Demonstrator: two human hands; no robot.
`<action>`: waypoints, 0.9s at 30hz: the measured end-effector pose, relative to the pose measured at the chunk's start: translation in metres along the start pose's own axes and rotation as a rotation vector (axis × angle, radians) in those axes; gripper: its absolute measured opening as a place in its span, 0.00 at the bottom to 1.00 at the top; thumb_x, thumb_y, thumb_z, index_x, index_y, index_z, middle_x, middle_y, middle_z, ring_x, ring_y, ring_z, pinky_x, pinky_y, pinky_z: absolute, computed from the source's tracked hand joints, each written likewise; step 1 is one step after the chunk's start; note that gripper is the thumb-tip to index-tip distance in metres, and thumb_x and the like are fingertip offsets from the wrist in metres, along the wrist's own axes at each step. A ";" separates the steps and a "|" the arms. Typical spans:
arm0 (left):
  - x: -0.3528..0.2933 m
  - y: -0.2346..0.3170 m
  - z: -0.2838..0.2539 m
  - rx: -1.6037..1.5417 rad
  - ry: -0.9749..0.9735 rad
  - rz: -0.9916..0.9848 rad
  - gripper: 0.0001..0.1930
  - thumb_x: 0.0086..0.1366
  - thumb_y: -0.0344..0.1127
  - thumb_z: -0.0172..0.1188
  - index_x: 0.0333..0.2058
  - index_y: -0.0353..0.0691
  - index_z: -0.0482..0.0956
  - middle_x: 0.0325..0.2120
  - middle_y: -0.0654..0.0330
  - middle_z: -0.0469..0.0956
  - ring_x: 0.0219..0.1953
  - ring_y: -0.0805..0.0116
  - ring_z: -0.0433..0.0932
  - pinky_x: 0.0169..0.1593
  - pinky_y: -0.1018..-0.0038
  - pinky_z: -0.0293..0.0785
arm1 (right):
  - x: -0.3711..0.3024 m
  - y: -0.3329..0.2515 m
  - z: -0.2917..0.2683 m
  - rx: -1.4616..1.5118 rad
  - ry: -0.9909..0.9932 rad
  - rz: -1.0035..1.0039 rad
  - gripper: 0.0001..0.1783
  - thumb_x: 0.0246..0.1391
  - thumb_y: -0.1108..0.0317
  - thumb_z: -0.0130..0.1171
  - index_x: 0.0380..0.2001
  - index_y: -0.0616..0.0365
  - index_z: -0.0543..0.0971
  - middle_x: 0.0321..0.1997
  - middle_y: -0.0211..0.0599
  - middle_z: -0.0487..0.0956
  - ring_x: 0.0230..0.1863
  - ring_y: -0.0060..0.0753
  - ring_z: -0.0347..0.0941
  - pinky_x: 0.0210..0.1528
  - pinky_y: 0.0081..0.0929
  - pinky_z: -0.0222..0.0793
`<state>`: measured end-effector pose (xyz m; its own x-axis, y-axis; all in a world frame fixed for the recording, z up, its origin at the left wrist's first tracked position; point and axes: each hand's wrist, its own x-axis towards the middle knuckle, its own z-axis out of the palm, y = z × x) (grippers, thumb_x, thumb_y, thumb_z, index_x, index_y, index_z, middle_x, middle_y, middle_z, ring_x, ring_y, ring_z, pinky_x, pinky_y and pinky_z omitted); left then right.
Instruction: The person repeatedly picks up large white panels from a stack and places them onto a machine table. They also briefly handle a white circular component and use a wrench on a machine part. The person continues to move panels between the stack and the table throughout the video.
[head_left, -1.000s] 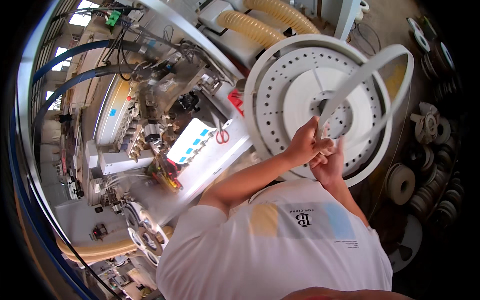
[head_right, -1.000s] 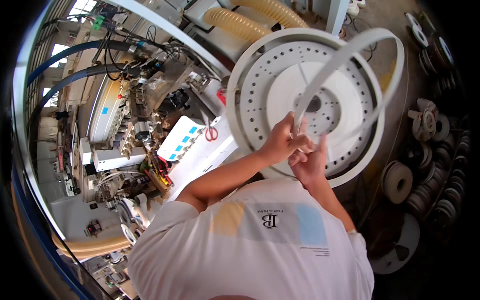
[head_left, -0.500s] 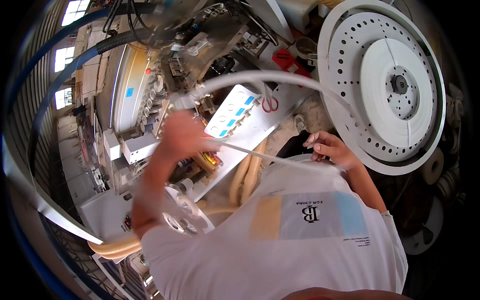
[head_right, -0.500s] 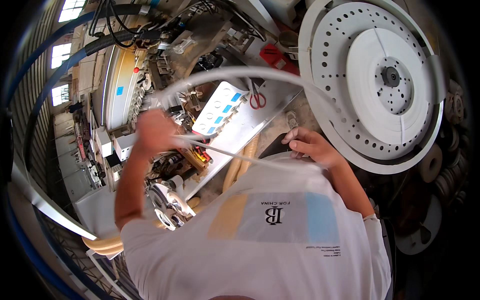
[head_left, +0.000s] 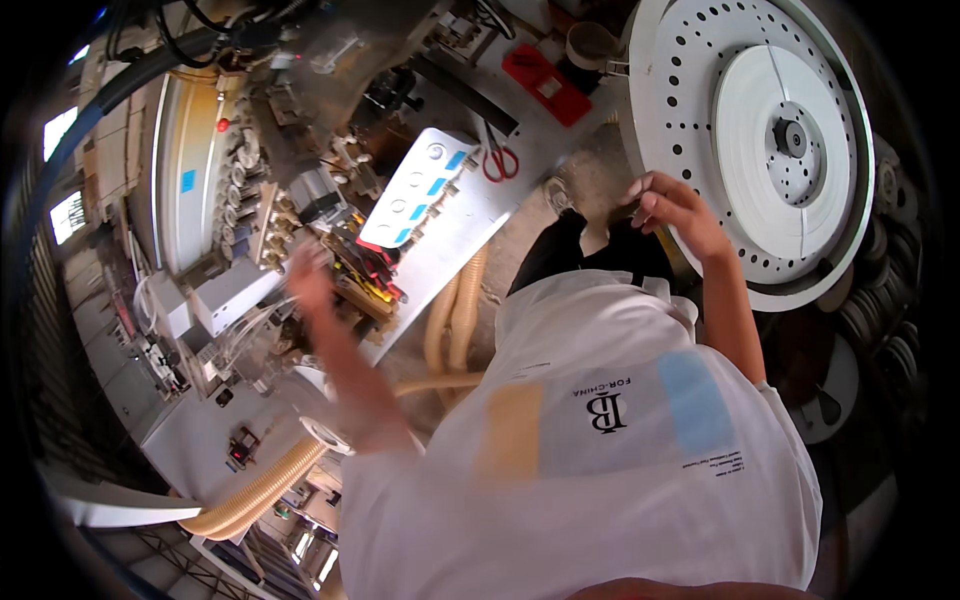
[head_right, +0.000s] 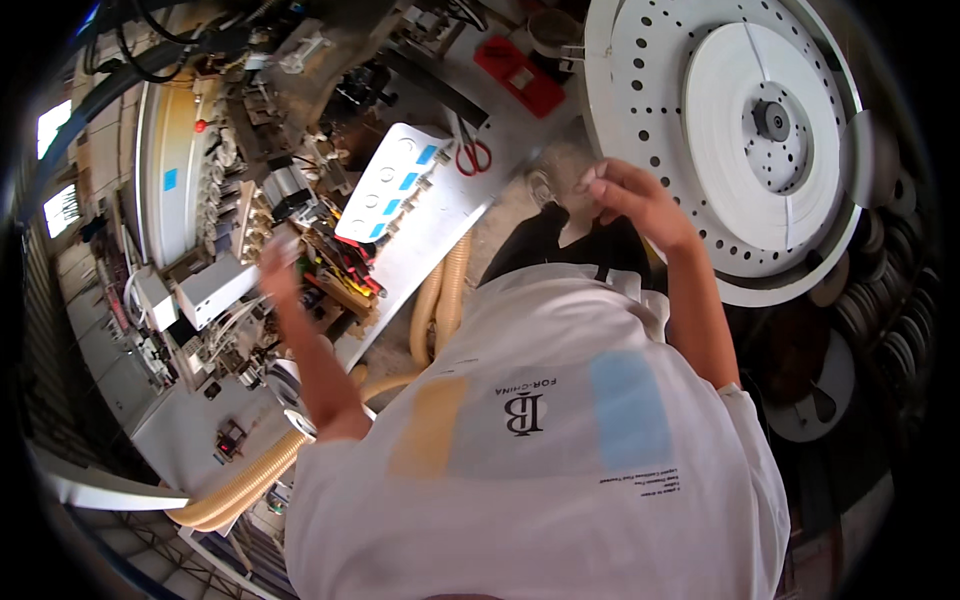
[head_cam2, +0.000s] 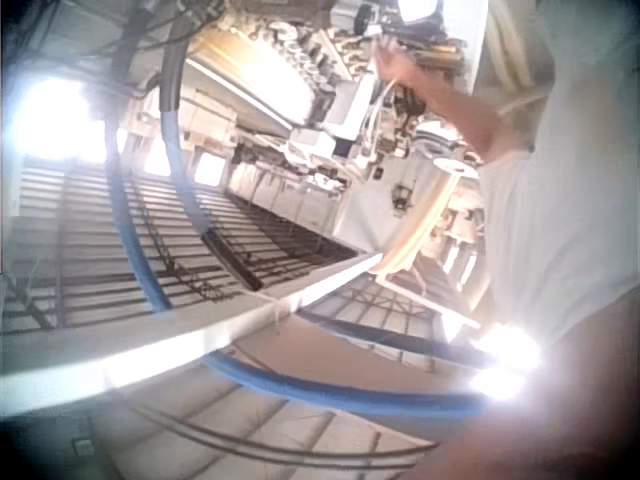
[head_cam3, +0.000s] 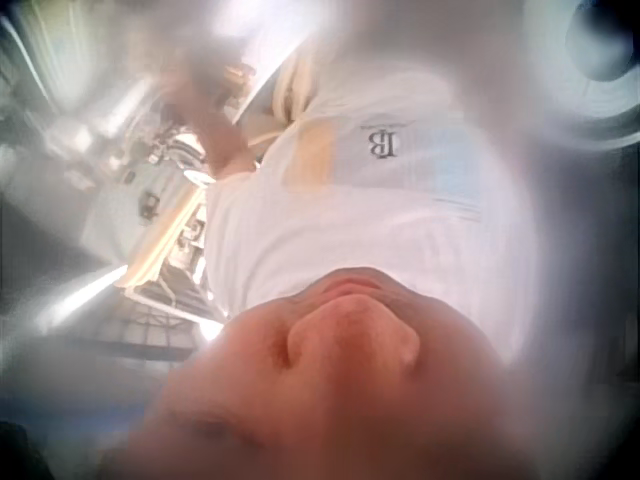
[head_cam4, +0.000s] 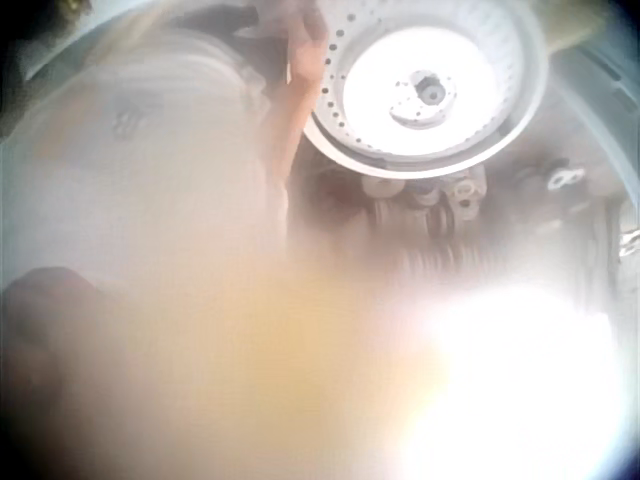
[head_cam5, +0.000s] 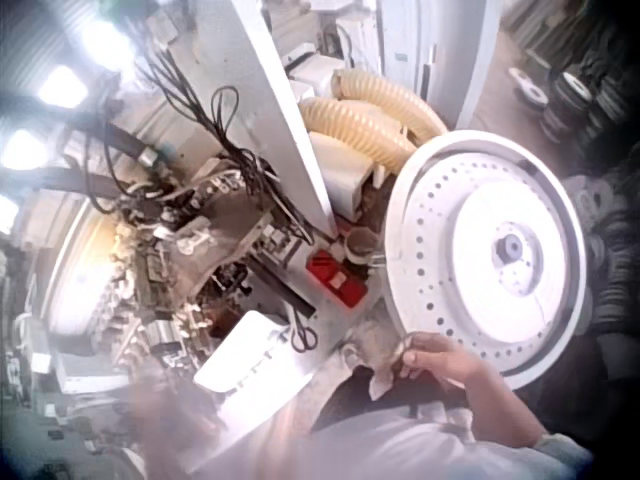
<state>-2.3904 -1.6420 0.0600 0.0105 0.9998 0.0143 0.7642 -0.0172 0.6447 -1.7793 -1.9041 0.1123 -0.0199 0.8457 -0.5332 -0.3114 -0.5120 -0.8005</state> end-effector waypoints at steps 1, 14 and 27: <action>-0.017 0.014 0.079 -0.232 -0.195 -0.079 0.11 0.66 0.25 0.52 0.44 0.32 0.79 0.40 0.59 0.82 0.43 0.68 0.80 0.49 0.74 0.75 | -0.001 -0.010 -0.004 -0.011 0.005 0.010 0.22 0.60 0.50 0.57 0.42 0.61 0.76 0.39 0.29 0.78 0.35 0.21 0.74 0.39 0.19 0.69; -0.092 0.058 0.464 0.478 -0.335 -0.061 0.16 0.59 0.37 0.58 0.47 0.47 0.75 0.54 0.56 0.71 0.53 0.51 0.73 0.49 0.54 0.77 | -0.118 0.010 -0.070 -0.398 0.666 0.014 0.16 0.59 0.62 0.60 0.45 0.62 0.77 0.44 0.36 0.80 0.48 0.28 0.75 0.53 0.29 0.69; -0.142 0.233 0.344 -1.136 -0.248 -0.816 0.11 0.59 0.28 0.56 0.40 0.38 0.69 0.29 0.62 0.71 0.30 0.67 0.73 0.32 0.72 0.69 | -0.159 0.070 -0.136 -1.242 0.960 0.202 0.41 0.44 0.48 0.69 0.59 0.58 0.70 0.69 0.47 0.63 0.66 0.48 0.63 0.64 0.37 0.64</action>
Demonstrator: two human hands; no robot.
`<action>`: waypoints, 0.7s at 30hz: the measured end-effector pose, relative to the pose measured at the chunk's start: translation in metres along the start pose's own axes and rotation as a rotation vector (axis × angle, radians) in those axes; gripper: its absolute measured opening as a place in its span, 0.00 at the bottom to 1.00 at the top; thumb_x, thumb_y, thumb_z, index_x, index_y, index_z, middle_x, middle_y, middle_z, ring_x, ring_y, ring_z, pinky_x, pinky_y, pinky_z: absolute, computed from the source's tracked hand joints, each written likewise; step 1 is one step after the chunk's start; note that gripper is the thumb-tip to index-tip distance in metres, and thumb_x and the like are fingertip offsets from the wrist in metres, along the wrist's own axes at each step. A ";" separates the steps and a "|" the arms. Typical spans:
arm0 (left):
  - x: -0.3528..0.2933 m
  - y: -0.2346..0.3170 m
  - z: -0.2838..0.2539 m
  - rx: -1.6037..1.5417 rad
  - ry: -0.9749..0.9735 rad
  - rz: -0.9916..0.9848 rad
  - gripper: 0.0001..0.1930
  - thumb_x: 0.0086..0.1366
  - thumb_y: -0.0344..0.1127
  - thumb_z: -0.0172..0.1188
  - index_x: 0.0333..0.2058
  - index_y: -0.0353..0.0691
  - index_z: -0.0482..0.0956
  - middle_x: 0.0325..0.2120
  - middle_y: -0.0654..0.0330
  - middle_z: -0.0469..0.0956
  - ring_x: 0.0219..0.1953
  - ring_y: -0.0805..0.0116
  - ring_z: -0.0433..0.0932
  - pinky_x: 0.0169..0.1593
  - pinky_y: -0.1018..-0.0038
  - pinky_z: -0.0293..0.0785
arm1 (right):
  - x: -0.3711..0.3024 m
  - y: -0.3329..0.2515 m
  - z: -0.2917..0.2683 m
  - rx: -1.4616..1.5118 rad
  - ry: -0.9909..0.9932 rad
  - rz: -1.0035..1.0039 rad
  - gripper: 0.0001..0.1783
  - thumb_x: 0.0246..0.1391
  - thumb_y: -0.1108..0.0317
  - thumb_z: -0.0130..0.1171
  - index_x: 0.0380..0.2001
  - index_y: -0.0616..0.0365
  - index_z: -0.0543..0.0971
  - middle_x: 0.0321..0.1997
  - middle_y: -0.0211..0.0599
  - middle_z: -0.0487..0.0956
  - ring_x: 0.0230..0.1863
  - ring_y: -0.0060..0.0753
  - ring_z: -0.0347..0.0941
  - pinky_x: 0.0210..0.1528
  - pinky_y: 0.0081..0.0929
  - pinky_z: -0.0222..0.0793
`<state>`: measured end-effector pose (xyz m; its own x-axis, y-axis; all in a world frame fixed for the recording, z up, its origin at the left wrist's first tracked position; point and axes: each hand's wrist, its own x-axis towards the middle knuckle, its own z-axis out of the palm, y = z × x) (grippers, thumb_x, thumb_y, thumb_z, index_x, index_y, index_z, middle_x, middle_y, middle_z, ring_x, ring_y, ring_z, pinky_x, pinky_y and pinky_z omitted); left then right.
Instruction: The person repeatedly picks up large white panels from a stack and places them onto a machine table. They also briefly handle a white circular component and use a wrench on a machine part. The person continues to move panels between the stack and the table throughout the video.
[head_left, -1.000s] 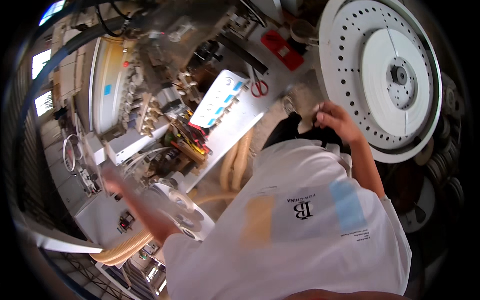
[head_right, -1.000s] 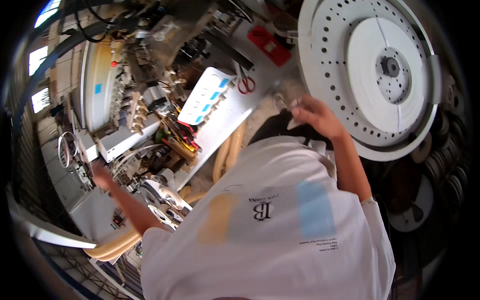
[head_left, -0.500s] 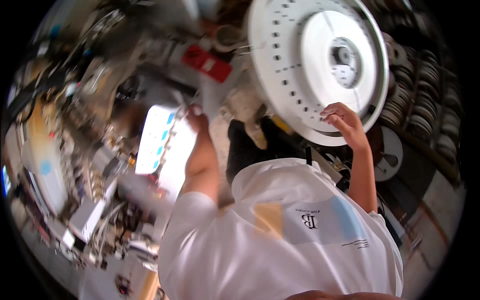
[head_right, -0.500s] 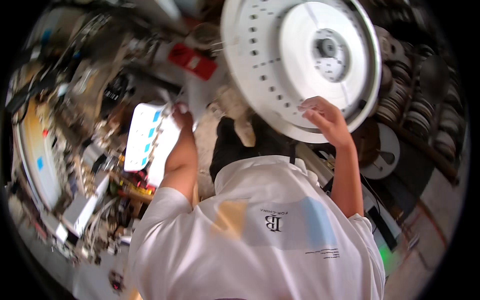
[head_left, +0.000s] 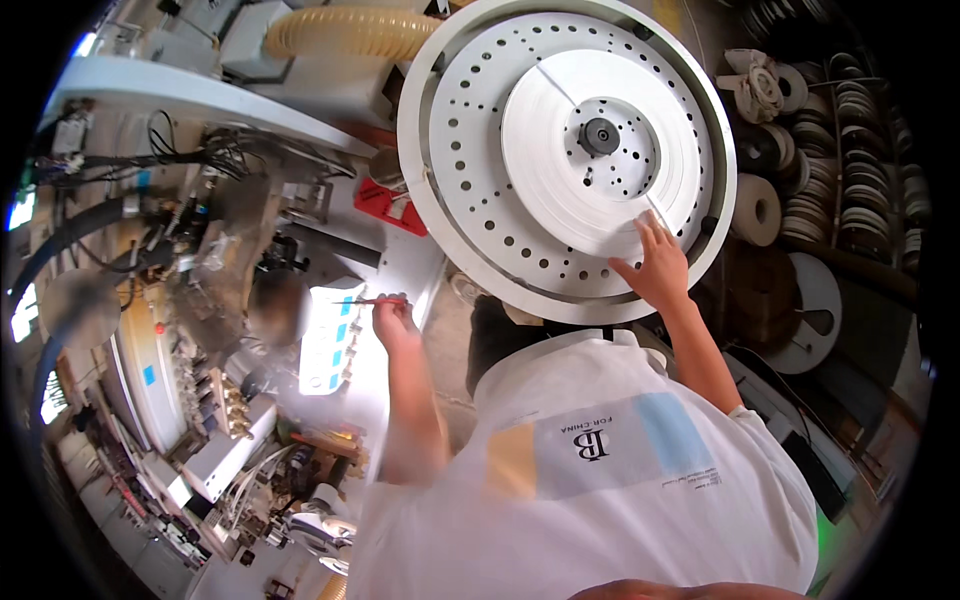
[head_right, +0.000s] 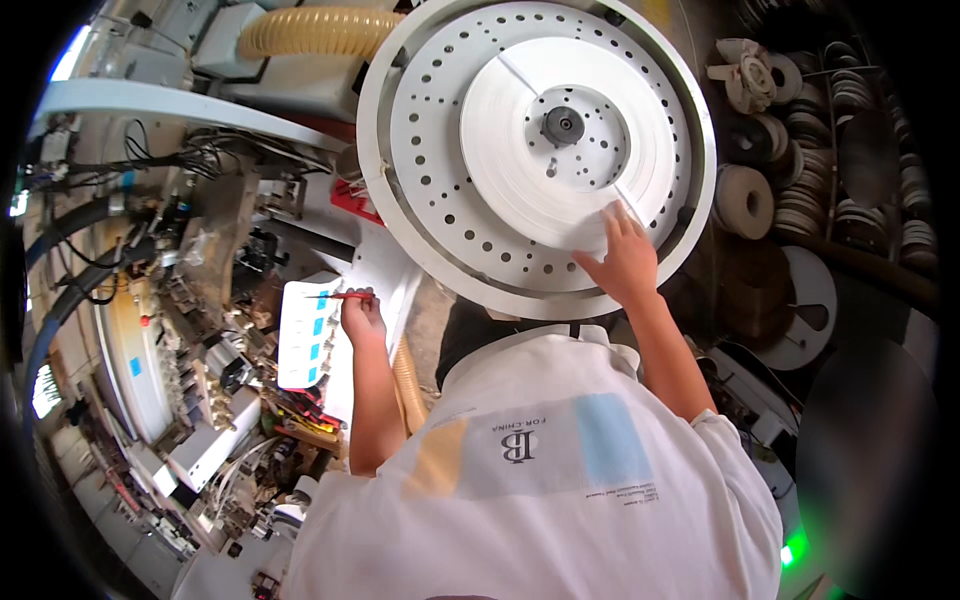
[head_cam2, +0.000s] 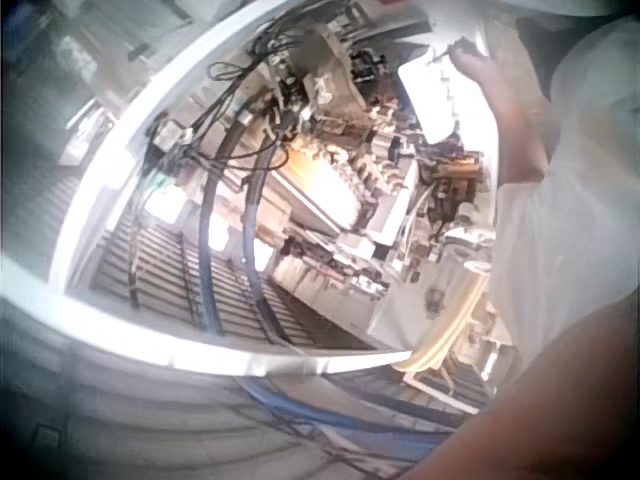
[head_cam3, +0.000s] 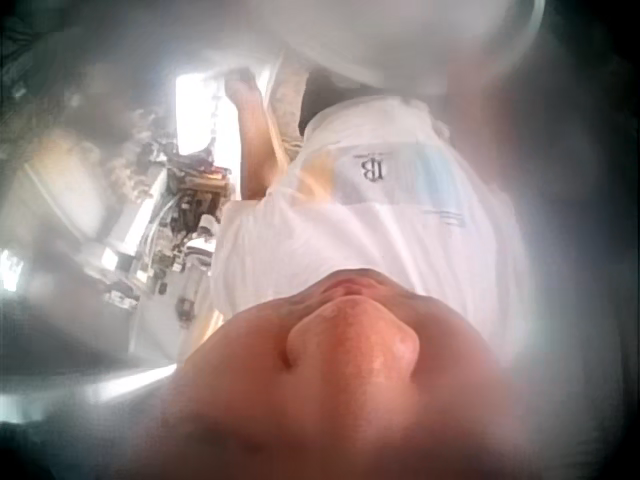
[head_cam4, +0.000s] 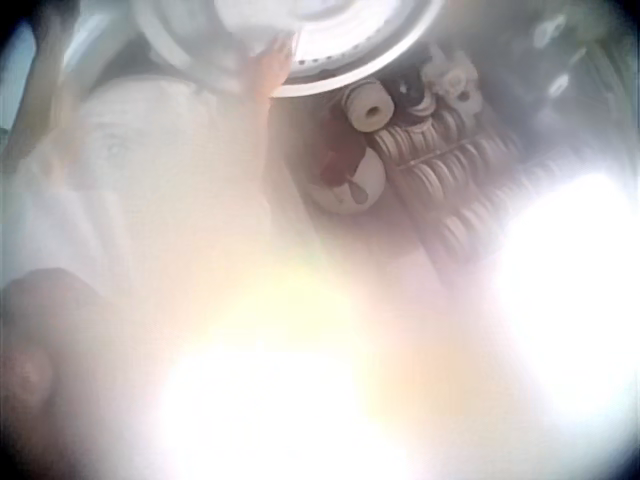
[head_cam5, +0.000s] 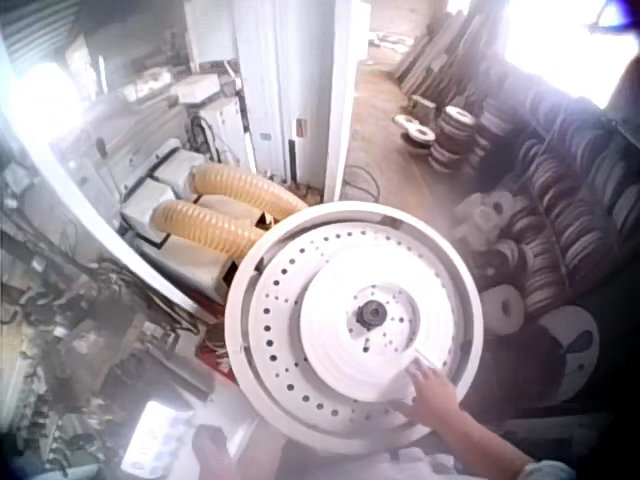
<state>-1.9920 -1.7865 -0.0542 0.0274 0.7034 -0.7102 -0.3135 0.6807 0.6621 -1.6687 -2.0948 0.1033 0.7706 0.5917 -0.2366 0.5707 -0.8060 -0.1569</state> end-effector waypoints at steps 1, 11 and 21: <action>-0.038 0.016 0.027 0.087 0.004 0.064 0.13 0.60 0.29 0.56 0.43 0.39 0.68 0.30 0.62 0.70 0.30 0.67 0.73 0.32 0.71 0.69 | -0.001 0.004 0.000 0.005 -0.012 -0.016 0.41 0.44 0.48 0.69 0.59 0.58 0.70 0.70 0.48 0.62 0.66 0.49 0.63 0.63 0.37 0.65; -0.132 0.045 0.280 1.971 -0.692 1.065 0.25 0.68 0.54 0.49 0.49 0.36 0.74 0.40 0.45 0.80 0.42 0.47 0.80 0.44 0.56 0.74 | -0.005 0.038 -0.003 0.172 0.045 -0.079 0.42 0.42 0.51 0.70 0.60 0.58 0.70 0.71 0.47 0.60 0.71 0.45 0.56 0.64 0.35 0.64; -0.074 -0.006 0.393 2.344 -0.734 1.143 0.28 0.68 0.60 0.44 0.36 0.39 0.82 0.33 0.46 0.83 0.39 0.45 0.81 0.44 0.55 0.75 | -0.032 0.056 0.002 0.268 0.049 -0.028 0.45 0.49 0.45 0.64 0.61 0.67 0.66 0.71 0.51 0.60 0.72 0.44 0.54 0.72 0.46 0.48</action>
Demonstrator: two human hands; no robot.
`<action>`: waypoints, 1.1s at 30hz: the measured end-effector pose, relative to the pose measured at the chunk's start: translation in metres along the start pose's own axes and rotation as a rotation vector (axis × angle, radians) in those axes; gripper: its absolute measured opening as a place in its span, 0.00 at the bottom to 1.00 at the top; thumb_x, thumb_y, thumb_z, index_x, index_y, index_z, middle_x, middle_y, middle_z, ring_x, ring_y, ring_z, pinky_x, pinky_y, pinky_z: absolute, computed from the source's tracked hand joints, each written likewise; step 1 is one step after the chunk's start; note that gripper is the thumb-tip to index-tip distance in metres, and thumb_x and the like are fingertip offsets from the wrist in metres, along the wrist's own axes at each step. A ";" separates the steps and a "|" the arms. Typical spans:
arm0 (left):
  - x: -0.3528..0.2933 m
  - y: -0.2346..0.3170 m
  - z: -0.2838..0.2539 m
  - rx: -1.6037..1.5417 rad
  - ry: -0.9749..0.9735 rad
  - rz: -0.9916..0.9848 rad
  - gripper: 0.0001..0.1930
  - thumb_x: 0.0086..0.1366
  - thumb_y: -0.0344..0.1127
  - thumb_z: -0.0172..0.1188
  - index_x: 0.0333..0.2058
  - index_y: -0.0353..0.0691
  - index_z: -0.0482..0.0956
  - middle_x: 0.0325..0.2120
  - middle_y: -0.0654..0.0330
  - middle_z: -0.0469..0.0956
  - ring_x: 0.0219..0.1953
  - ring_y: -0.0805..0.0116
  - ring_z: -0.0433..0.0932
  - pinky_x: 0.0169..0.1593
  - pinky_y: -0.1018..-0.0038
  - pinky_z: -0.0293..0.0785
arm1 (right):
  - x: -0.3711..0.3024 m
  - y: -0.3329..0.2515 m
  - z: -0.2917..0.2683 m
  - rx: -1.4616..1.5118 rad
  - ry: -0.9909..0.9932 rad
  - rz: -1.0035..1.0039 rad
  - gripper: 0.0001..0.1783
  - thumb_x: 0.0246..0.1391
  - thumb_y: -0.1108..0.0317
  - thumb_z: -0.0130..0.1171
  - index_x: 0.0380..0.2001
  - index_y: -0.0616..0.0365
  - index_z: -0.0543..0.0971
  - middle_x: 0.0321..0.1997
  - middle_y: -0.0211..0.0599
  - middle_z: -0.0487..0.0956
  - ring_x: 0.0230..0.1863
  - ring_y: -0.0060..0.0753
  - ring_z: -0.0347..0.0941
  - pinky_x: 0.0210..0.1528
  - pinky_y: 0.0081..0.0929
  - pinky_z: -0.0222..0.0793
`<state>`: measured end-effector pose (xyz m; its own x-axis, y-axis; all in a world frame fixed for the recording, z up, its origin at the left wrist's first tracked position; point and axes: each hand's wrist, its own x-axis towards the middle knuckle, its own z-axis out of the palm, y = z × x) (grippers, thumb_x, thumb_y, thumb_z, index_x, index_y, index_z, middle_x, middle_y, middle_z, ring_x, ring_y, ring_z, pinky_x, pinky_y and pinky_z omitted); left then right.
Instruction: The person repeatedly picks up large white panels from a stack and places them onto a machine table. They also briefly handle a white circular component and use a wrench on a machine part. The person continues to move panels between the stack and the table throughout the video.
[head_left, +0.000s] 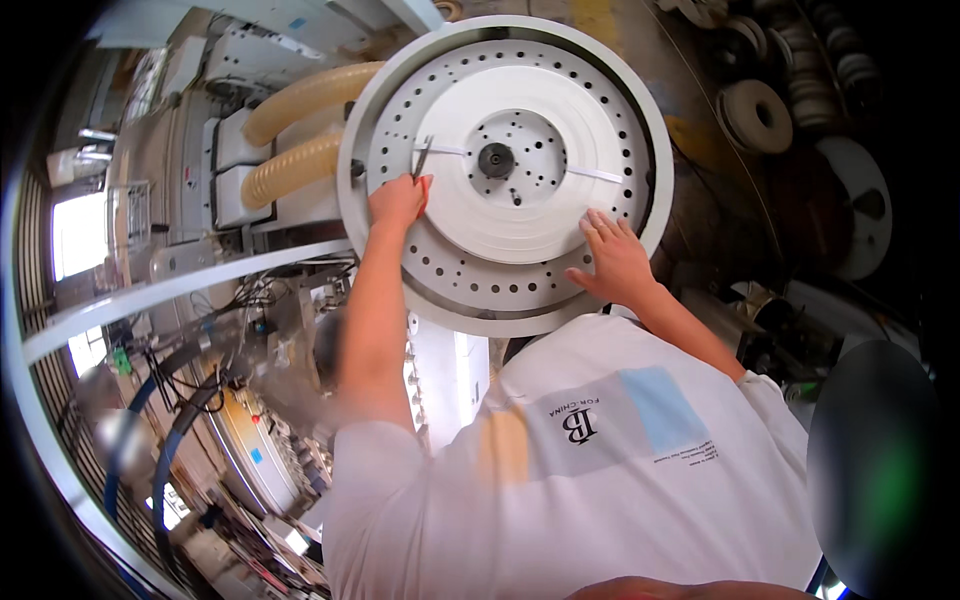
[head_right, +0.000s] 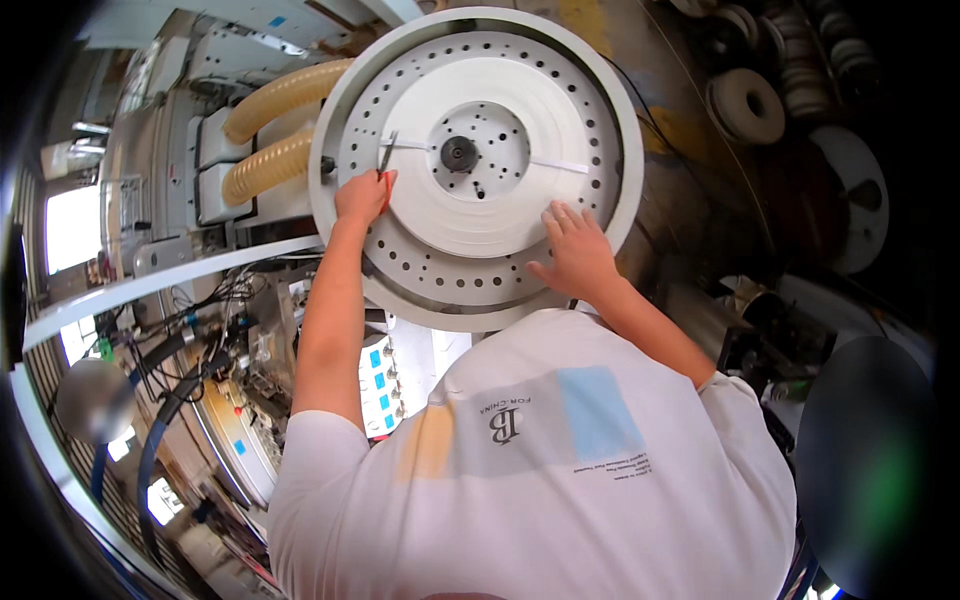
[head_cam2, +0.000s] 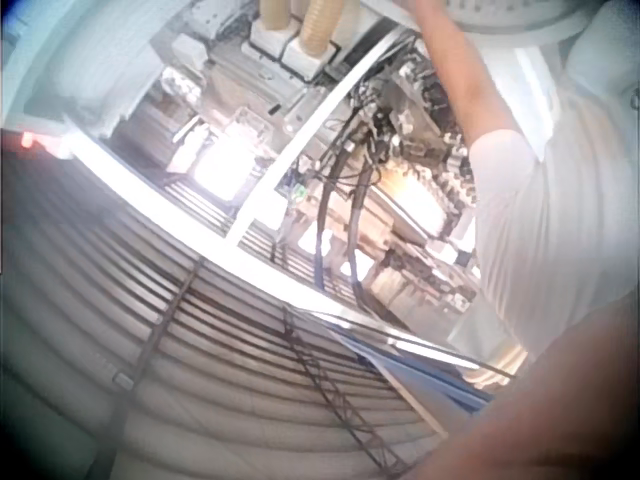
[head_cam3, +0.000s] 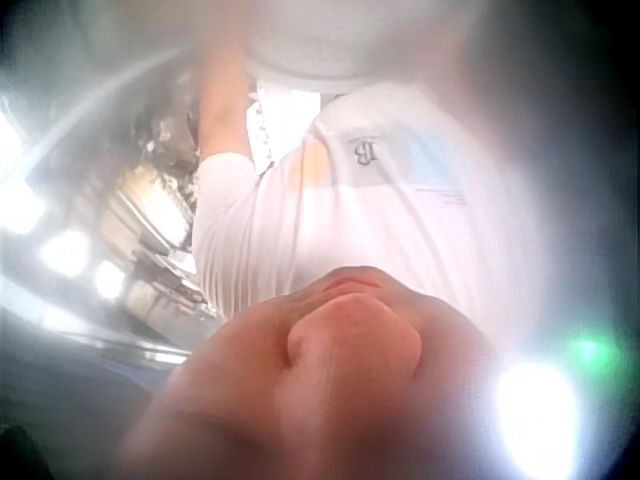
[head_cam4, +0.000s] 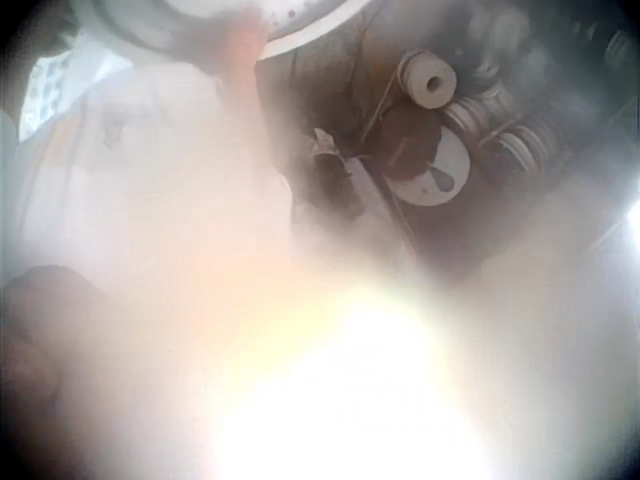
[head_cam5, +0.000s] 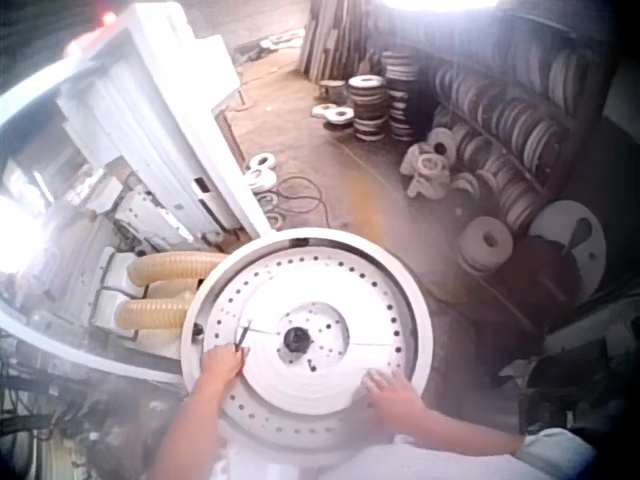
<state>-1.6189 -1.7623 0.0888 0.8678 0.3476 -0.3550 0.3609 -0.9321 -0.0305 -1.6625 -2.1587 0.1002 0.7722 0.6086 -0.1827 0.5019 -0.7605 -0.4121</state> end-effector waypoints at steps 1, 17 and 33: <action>-0.001 0.000 0.004 -0.006 0.006 -0.019 0.29 0.68 0.60 0.43 0.36 0.39 0.82 0.33 0.46 0.83 0.39 0.45 0.81 0.44 0.55 0.75 | -0.003 0.002 0.005 -0.007 0.008 -0.002 0.46 0.49 0.44 0.63 0.61 0.69 0.66 0.70 0.53 0.60 0.72 0.45 0.54 0.72 0.46 0.48; -0.139 -0.038 0.001 -0.296 -0.030 -0.085 0.25 0.67 0.60 0.51 0.34 0.41 0.76 0.28 0.48 0.81 0.35 0.45 0.80 0.39 0.55 0.72 | 0.175 0.085 -0.031 -0.294 0.085 0.035 0.52 0.54 0.31 0.50 0.67 0.63 0.59 0.74 0.42 0.54 0.76 0.35 0.46 0.75 0.41 0.37; -0.060 -0.032 0.001 -0.021 -0.144 -0.193 0.33 0.68 0.66 0.41 0.41 0.40 0.82 0.35 0.51 0.83 0.40 0.52 0.82 0.43 0.58 0.77 | 0.095 -0.094 0.060 0.008 0.054 -0.359 0.54 0.38 0.35 0.67 0.64 0.53 0.62 0.71 0.35 0.59 0.74 0.37 0.48 0.76 0.48 0.34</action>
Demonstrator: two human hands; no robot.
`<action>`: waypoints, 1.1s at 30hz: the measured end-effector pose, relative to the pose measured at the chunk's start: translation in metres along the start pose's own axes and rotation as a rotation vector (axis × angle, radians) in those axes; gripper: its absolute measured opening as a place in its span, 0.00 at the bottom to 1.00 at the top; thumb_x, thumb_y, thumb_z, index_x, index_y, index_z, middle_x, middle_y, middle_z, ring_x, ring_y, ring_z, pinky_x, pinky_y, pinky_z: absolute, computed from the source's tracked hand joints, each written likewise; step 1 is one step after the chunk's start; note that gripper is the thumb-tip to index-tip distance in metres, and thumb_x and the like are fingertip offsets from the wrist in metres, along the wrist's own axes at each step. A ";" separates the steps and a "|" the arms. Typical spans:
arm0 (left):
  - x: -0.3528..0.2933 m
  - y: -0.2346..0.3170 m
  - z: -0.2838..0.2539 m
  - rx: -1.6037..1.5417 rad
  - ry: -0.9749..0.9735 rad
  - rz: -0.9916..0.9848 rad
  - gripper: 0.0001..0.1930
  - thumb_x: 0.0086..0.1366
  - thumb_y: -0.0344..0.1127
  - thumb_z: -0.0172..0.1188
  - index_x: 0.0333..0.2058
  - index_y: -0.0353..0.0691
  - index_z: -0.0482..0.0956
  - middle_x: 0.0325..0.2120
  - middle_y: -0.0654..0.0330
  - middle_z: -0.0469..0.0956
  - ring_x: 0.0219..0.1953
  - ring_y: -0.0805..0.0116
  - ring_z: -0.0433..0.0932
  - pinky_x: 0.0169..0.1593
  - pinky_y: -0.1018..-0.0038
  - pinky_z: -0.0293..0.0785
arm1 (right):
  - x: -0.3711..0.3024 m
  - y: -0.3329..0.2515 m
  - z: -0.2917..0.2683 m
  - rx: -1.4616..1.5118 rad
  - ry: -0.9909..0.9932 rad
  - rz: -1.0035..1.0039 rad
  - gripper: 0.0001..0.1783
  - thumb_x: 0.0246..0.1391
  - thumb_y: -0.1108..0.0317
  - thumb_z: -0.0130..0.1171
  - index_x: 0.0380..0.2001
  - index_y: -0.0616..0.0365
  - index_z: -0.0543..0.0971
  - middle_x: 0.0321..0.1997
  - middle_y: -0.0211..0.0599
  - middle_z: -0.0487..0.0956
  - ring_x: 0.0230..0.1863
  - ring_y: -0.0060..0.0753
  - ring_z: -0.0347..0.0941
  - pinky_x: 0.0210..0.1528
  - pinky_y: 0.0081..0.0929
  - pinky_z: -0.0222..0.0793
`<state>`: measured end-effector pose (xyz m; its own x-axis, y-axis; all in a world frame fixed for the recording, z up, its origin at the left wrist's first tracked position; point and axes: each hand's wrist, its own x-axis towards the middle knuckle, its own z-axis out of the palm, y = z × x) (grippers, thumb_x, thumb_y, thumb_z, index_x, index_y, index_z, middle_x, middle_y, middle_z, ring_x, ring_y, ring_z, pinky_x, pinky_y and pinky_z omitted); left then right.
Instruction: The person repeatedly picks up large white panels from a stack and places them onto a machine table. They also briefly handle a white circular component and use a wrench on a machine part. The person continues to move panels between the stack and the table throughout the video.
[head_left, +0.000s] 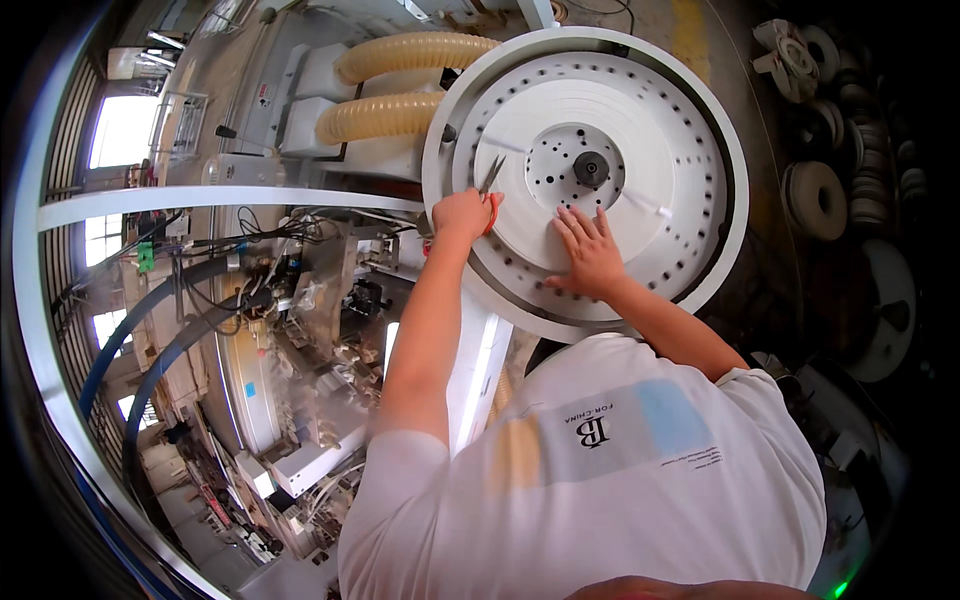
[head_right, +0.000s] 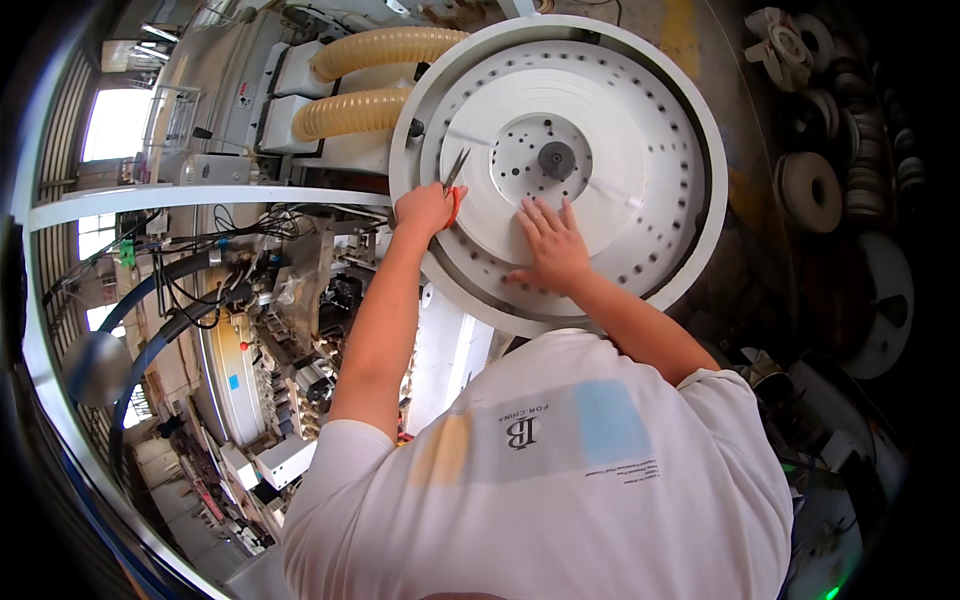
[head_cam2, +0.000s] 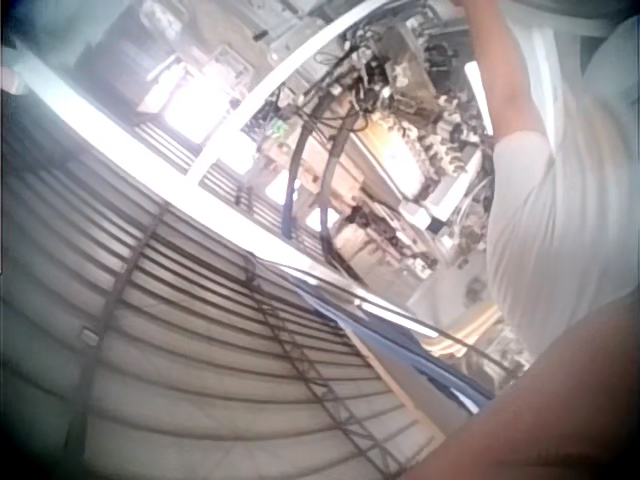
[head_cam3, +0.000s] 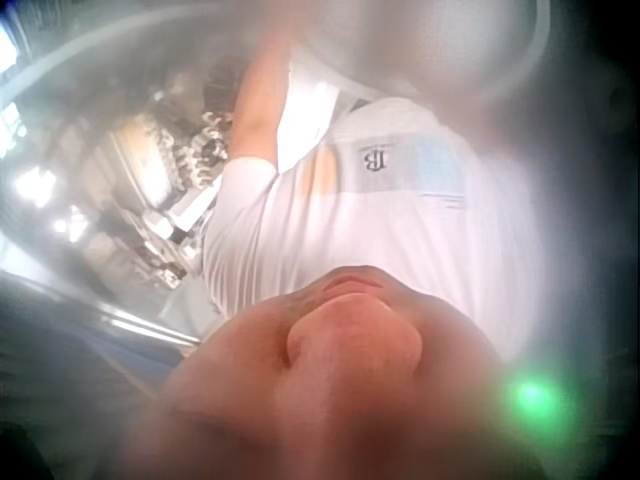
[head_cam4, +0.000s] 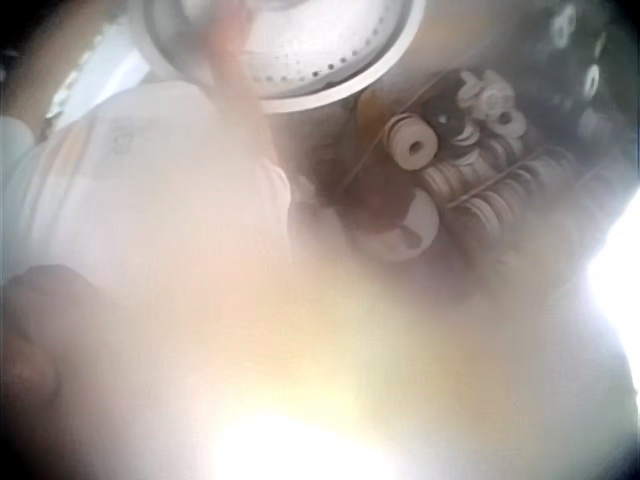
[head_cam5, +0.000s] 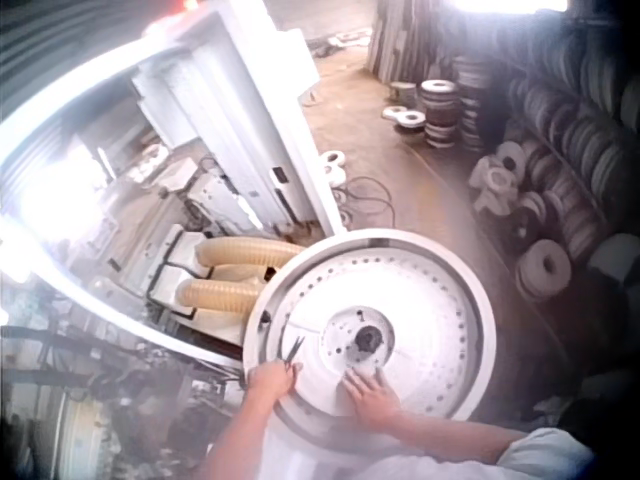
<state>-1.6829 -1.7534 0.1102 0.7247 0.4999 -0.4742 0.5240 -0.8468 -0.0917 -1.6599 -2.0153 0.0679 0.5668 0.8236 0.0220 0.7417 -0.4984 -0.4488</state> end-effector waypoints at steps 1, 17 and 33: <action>0.002 0.002 0.004 -0.007 0.010 -0.010 0.33 0.67 0.66 0.41 0.41 0.40 0.82 0.36 0.51 0.83 0.40 0.52 0.82 0.43 0.58 0.77 | -0.005 0.004 -0.001 -0.012 0.003 0.008 0.53 0.38 0.35 0.67 0.63 0.52 0.63 0.71 0.35 0.60 0.74 0.37 0.49 0.76 0.49 0.34; -0.094 0.001 0.039 -1.122 0.089 -0.086 0.27 0.67 0.59 0.55 0.25 0.38 0.76 0.11 0.61 0.72 0.16 0.70 0.75 0.26 0.73 0.69 | 0.010 0.097 -0.054 0.080 0.266 0.284 0.36 0.50 0.50 0.66 0.58 0.54 0.70 0.56 0.43 0.73 0.57 0.48 0.68 0.58 0.45 0.63; -0.283 0.019 0.197 -1.586 0.225 -0.294 0.25 0.72 0.51 0.49 0.21 0.38 0.69 0.10 0.62 0.69 0.13 0.72 0.70 0.21 0.76 0.65 | 0.139 0.012 -0.178 1.479 0.504 -0.167 0.17 0.69 0.62 0.42 0.29 0.56 0.74 0.25 0.28 0.74 0.26 0.20 0.65 0.28 0.22 0.60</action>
<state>-1.9659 -1.9467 0.0701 0.4949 0.7370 -0.4603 0.4542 0.2322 0.8601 -1.5080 -1.9552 0.2248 0.7983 0.5176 0.3078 -0.0178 0.5311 -0.8471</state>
